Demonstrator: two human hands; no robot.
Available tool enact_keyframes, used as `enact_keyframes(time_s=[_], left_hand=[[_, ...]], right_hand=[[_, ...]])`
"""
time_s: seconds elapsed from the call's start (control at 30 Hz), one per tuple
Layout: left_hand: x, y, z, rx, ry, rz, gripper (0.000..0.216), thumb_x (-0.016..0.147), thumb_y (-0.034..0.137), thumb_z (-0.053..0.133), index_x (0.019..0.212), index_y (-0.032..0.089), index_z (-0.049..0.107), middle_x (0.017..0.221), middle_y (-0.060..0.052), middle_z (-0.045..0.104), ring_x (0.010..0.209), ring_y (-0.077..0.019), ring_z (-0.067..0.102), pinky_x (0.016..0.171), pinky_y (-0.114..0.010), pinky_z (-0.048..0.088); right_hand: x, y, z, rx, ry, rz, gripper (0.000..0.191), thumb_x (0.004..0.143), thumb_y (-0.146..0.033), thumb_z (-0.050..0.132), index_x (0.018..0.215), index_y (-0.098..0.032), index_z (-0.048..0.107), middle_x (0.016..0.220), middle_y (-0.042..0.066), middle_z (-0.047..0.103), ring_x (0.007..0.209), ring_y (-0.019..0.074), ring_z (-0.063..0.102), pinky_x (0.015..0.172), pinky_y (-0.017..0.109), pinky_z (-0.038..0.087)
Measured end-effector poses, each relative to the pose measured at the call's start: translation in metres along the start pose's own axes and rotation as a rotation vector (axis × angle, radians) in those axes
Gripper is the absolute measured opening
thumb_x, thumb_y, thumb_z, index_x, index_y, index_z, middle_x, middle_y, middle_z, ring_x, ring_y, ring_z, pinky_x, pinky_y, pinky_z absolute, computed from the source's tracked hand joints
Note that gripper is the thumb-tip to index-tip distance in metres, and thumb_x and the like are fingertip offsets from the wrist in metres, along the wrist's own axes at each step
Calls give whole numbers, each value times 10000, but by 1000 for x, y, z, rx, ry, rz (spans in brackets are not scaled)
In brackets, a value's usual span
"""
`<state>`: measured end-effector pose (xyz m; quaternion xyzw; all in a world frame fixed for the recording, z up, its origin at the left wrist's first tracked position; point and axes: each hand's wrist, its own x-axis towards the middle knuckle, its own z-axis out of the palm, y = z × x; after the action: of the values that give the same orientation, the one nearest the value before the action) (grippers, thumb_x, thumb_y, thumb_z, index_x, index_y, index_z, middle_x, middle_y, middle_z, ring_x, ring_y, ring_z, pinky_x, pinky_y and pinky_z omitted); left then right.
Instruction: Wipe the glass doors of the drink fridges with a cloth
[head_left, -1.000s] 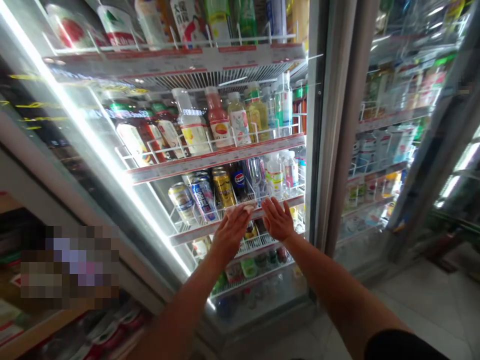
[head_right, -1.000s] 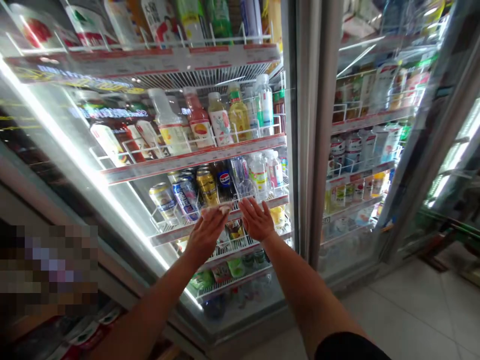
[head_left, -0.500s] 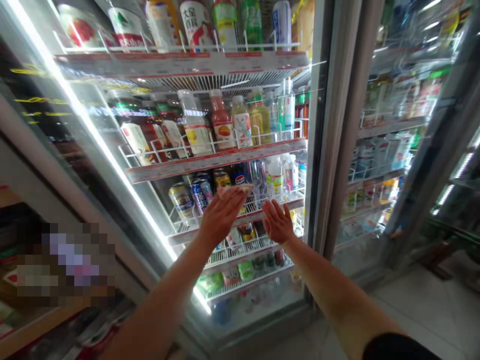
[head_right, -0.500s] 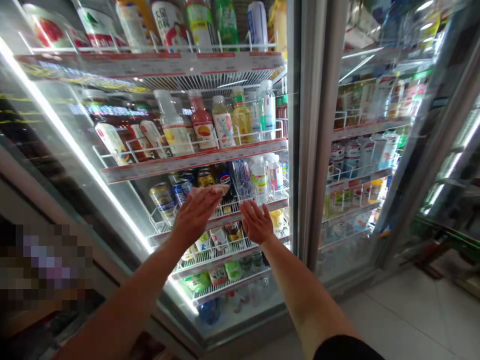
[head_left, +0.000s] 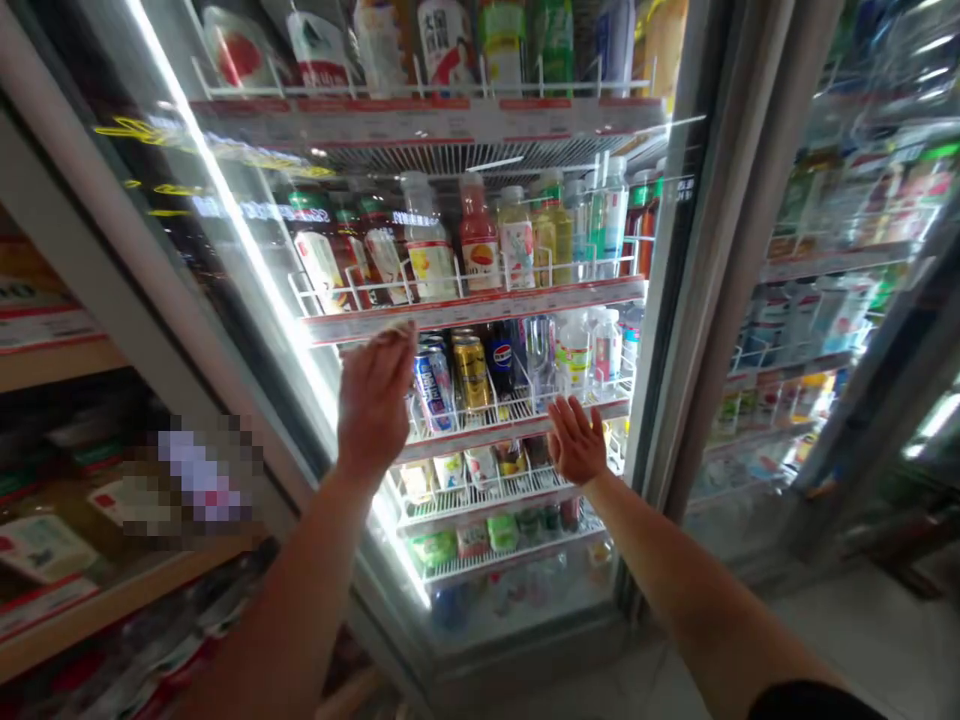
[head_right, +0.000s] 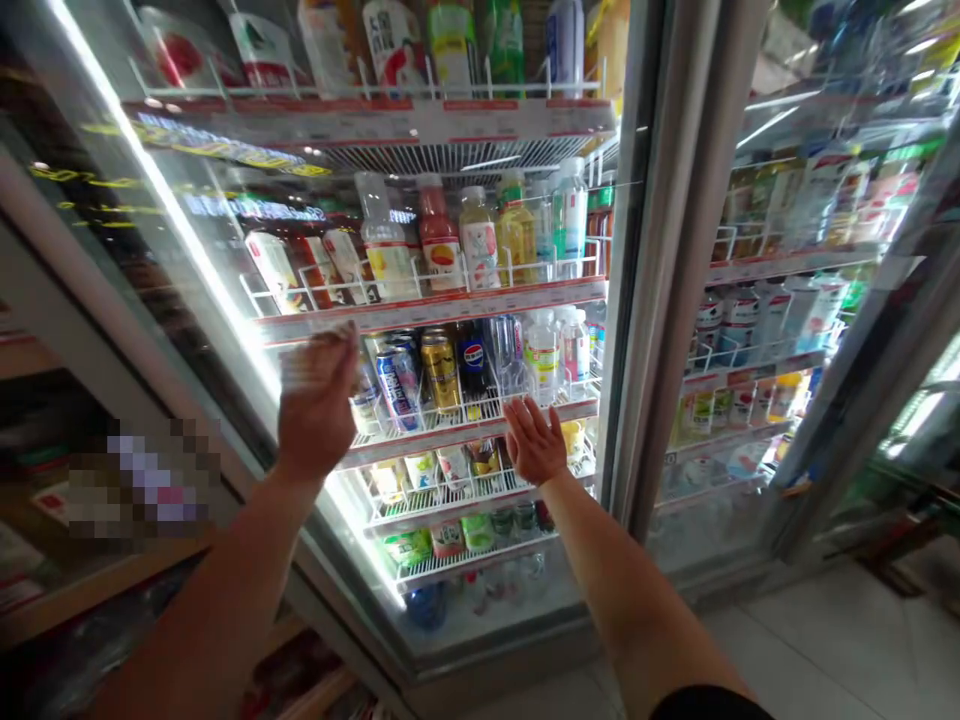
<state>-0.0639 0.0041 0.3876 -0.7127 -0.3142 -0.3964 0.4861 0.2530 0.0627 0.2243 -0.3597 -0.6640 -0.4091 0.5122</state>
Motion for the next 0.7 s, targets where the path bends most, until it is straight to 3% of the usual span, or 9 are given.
enact_keyframes(time_s=[0.07, 0.17, 0.3, 0.37, 0.47, 0.53, 0.6, 0.7], left_hand=[[1, -14, -5, 62, 110, -130, 637, 1019, 44, 481, 1630, 192, 380, 1629, -137, 457, 1579, -280, 313, 1287, -529, 319], [-26, 7, -1, 44, 105, -165, 665, 1015, 39, 460, 1652, 183, 331, 1641, -154, 433, 1589, -281, 291, 1298, -516, 293], [-72, 43, 4, -43, -141, 142, 719, 991, -14, 443, 1659, 220, 320, 1503, -98, 608, 1576, -225, 324, 1315, -426, 286], [-76, 33, 0, -2, -153, 146, 709, 999, 12, 474, 1659, 225, 322, 1462, -96, 641, 1555, -244, 370, 1301, -442, 319], [-68, 3, -8, 113, -37, -54, 690, 1018, 71, 522, 1661, 205, 312, 1547, -141, 554, 1543, -304, 383, 1284, -512, 339], [-68, -2, -9, 143, 17, -139, 693, 1018, 66, 518, 1665, 184, 300, 1613, -162, 466, 1574, -324, 312, 1301, -540, 298], [-81, 13, -8, 121, -3, -151, 723, 1010, 52, 494, 1679, 166, 246, 1632, -170, 434, 1600, -311, 251, 1313, -523, 284], [-108, 45, -7, 32, -154, -52, 768, 994, 32, 463, 1694, 197, 191, 1569, -136, 530, 1592, -267, 286, 1312, -471, 299]], right_hand=[[0, 0, 0, -3, -3, 6, 650, 1024, -235, 495, 1653, -163, 349, 1405, 141, 710, 1420, 240, 578, 1316, 427, 125], [-1, 0, 0, -15, -17, 15, 611, 1034, -248, 477, 1634, -178, 390, 1409, 135, 709, 1381, 240, 616, 1315, 423, 119], [-2, -1, 0, -20, -28, 22, 615, 1032, -242, 473, 1637, -184, 380, 1424, 133, 699, 1385, 236, 612, 1313, 425, 126], [-2, -1, 1, -15, -33, 21, 631, 1033, -243, 472, 1650, -188, 354, 1439, 133, 689, 1399, 236, 600, 1311, 429, 135], [-3, -1, 2, -4, -22, 22, 656, 1038, -243, 467, 1672, -192, 304, 1450, 132, 681, 1410, 241, 588, 1309, 439, 147], [-2, -1, 2, -1, -15, 21, 677, 1037, -242, 472, 1682, -191, 271, 1444, 133, 685, 1409, 243, 590, 1309, 441, 151], [-2, -1, 2, -6, -14, 14, 698, 1034, -240, 482, 1688, -186, 246, 1431, 135, 694, 1396, 244, 603, 1310, 440, 148], [-1, -1, 1, -12, -22, 12, 706, 1032, -236, 486, 1690, -189, 236, 1430, 135, 695, 1383, 241, 616, 1313, 435, 136]])
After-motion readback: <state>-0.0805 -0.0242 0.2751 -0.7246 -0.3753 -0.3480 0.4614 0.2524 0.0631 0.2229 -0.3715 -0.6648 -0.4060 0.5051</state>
